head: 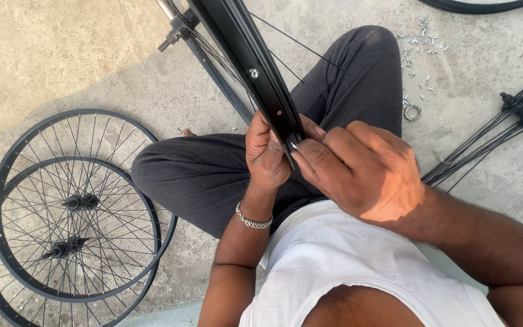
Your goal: The person sits on the floor and laces a bicycle wheel by inserting spokes through the rim and hub. They thread the spoke ends through the rim holes and secure them with nipples, repeating the process around the wheel.
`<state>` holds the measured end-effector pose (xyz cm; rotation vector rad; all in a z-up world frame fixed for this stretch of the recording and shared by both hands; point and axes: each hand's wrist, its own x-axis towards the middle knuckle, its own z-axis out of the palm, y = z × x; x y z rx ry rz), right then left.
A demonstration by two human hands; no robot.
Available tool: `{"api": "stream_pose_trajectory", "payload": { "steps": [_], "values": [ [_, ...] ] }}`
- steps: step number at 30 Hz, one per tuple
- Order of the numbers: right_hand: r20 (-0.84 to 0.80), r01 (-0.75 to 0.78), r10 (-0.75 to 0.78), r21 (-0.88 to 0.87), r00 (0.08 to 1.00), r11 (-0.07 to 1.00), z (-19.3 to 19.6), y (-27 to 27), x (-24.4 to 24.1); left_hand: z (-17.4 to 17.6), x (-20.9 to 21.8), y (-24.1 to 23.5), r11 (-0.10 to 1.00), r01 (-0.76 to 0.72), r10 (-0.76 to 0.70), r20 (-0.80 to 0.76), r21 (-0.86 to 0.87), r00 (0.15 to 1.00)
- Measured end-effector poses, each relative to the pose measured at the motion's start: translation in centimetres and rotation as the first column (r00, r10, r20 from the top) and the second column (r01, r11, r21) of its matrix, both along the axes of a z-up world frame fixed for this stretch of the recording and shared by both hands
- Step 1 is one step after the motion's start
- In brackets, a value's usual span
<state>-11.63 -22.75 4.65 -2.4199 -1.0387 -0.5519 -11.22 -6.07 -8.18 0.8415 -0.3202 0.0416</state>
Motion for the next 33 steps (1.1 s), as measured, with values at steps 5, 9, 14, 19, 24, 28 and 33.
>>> {"api": "stream_pose_trajectory", "payload": {
  "steps": [5,9,14,19,24,28,33],
  "values": [
    [-0.050,-0.003,-0.001,-0.088,0.999,0.996,1.8,0.9,0.3,-0.3,0.0,-0.1,1.000,-0.022,0.022,-0.002,0.019,1.000],
    [-0.120,0.011,-0.037,-0.208,0.992,0.978,3.7,1.4,0.4,-0.7,0.0,-0.1,0.987,-0.072,0.068,0.030,0.141,0.997],
    [-0.123,0.002,-0.041,-0.302,0.992,0.953,5.1,1.9,0.9,-0.5,0.5,-0.1,0.994,-0.033,0.030,0.034,0.105,0.999],
    [-0.028,0.026,-0.033,-0.204,0.999,0.979,3.2,1.9,1.0,0.1,0.8,-0.1,0.994,0.001,-0.006,0.044,0.113,0.999],
    [-0.395,0.118,0.018,0.316,0.919,0.941,-0.1,1.1,1.4,0.9,1.1,-0.5,0.999,0.032,-0.034,0.102,0.024,0.994],
    [-0.703,0.160,0.400,0.586,0.588,0.794,-1.9,0.7,3.4,1.1,1.2,-0.6,0.997,0.068,-0.064,0.092,-0.037,0.994],
    [-0.746,0.038,0.483,0.559,0.459,0.828,-4.4,-0.8,5.6,0.9,1.6,-1.3,0.999,0.025,-0.021,0.096,-0.042,0.995]
  ]
}}
